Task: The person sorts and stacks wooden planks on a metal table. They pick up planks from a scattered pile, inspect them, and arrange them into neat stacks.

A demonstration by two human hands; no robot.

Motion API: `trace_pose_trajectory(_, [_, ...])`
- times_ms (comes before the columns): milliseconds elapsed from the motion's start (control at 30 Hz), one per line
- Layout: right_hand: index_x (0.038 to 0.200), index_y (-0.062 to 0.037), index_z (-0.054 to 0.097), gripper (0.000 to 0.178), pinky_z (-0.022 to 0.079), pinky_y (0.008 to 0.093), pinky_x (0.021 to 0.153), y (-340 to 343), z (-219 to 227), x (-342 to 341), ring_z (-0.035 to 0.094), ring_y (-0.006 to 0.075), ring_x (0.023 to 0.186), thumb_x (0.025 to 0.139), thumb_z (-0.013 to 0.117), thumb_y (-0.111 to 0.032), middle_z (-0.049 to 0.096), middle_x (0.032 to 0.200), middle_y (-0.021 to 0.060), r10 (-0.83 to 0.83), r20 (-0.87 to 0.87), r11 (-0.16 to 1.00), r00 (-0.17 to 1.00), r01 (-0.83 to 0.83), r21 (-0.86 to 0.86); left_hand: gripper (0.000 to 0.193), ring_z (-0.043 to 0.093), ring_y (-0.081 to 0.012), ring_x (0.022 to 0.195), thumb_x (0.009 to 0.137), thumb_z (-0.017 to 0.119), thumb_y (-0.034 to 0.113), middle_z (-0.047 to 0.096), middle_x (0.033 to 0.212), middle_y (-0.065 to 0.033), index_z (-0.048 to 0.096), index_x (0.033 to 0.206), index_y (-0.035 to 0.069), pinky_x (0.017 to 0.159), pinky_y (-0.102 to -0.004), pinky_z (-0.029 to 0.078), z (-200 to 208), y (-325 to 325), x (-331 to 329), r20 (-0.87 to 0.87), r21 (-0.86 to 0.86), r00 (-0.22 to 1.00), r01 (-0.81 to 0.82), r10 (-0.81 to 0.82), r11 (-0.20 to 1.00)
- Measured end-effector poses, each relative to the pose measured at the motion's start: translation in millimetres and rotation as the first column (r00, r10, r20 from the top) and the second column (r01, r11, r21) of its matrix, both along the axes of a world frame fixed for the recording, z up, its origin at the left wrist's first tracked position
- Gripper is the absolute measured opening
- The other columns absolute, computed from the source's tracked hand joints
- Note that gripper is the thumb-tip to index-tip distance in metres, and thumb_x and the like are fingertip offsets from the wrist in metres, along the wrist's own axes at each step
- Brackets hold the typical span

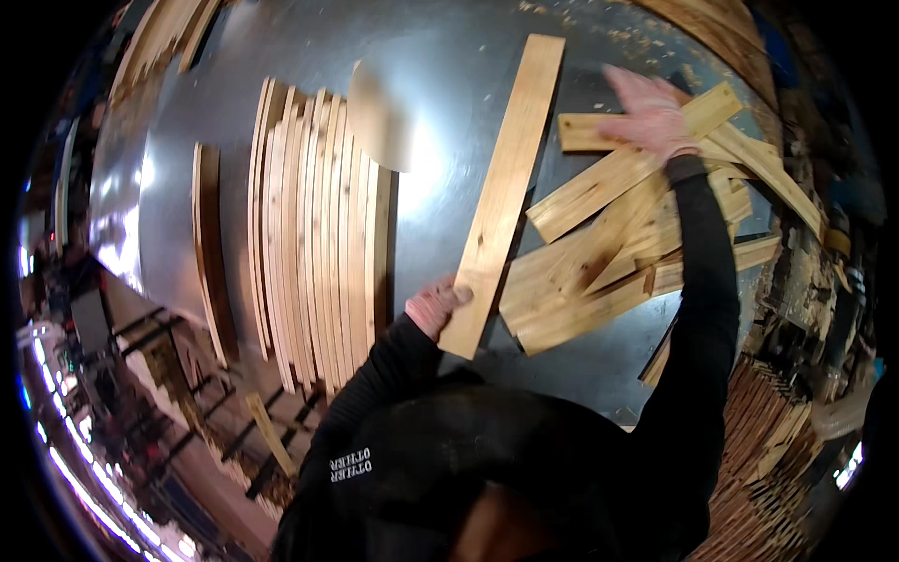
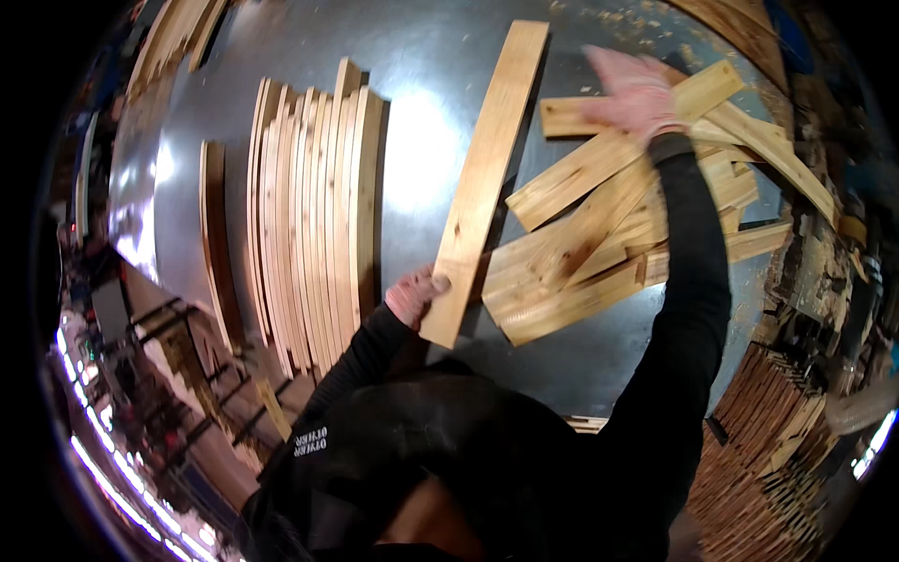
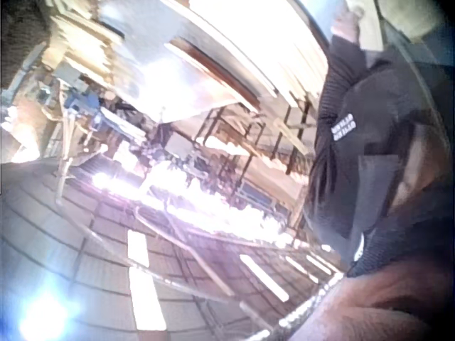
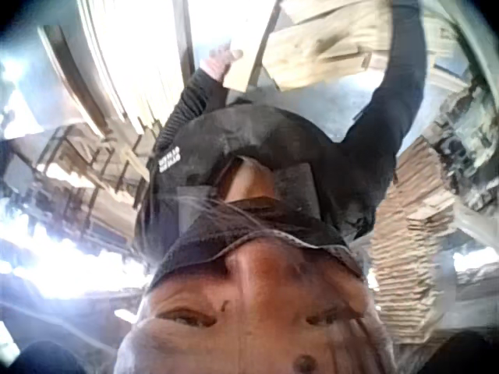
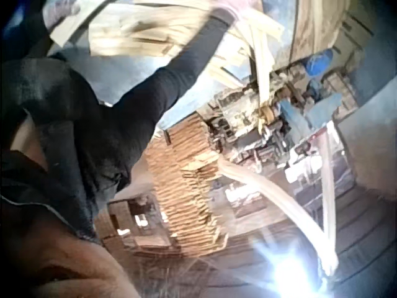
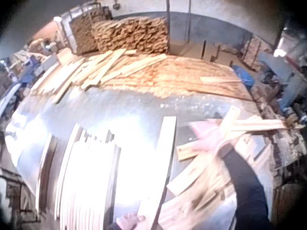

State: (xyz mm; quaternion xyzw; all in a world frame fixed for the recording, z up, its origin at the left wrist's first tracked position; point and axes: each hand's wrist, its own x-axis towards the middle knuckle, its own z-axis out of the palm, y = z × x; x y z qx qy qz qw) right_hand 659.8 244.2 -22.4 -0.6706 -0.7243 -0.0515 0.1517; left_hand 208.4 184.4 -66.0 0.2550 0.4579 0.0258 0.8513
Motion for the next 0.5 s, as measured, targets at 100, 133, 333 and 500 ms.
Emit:
trace_pose_trajectory(100, [0.116,-0.0105,0.066,0.052,0.027,0.0441,0.110,-16.5,-31.4,18.7,0.059,0.0263,0.110,0.090,0.052,-0.053,0.068,0.109,0.0111,-0.140,0.322,0.843,0.936,0.283,-0.458,0.044,0.067,-0.0188,0.092,0.090,0.064,0.018,0.068,0.108,-0.0098,0.055,0.128,-0.001,0.080,-0.0332,0.056,15.3,-20.2,-25.9,0.231,-0.365,0.960,-0.067,0.161,0.928])
trace_pose_trajectory(133, [0.113,-0.0109,0.067,0.052,0.026,0.0441,0.110,-12.4,-28.7,5.0,0.059,0.0257,0.109,0.093,0.047,-0.054,0.069,0.108,0.0109,-0.095,0.359,0.819,0.929,0.278,-0.501,0.043,0.067,-0.0188,0.093,0.091,0.064,0.019,0.068,0.108,-0.0100,0.056,0.127,-0.002,0.081,-0.0328,0.055,11.9,-27.8,-33.2,0.219,-0.278,0.974,0.006,0.057,0.961])
trace_pose_trajectory(333, [0.092,-0.0094,0.071,0.051,0.027,0.0445,0.111,-27.5,-18.0,-88.0,0.061,0.0236,0.102,0.094,0.046,-0.054,0.070,0.092,0.0084,0.055,0.328,0.953,0.943,0.049,-0.300,0.039,0.067,-0.0195,0.090,0.088,0.068,0.021,0.069,0.102,-0.0090,0.060,0.120,0.000,0.081,-0.0321,0.054,26.8,-62.3,-51.5,0.075,0.022,0.996,-0.047,0.045,0.999])
trace_pose_trajectory(500, [0.076,-0.0117,0.066,0.049,0.034,0.0438,0.111,-37.5,22.9,-145.9,0.062,0.0244,0.088,0.090,0.051,-0.056,0.065,0.081,0.0064,0.026,0.699,0.998,0.714,-0.055,0.018,0.033,0.064,-0.0156,0.097,0.089,0.067,0.020,0.068,0.103,-0.0077,0.060,0.116,0.001,0.085,-0.0295,0.051,38.8,-29.9,-62.0,-0.147,0.358,0.984,-0.041,0.100,0.933])
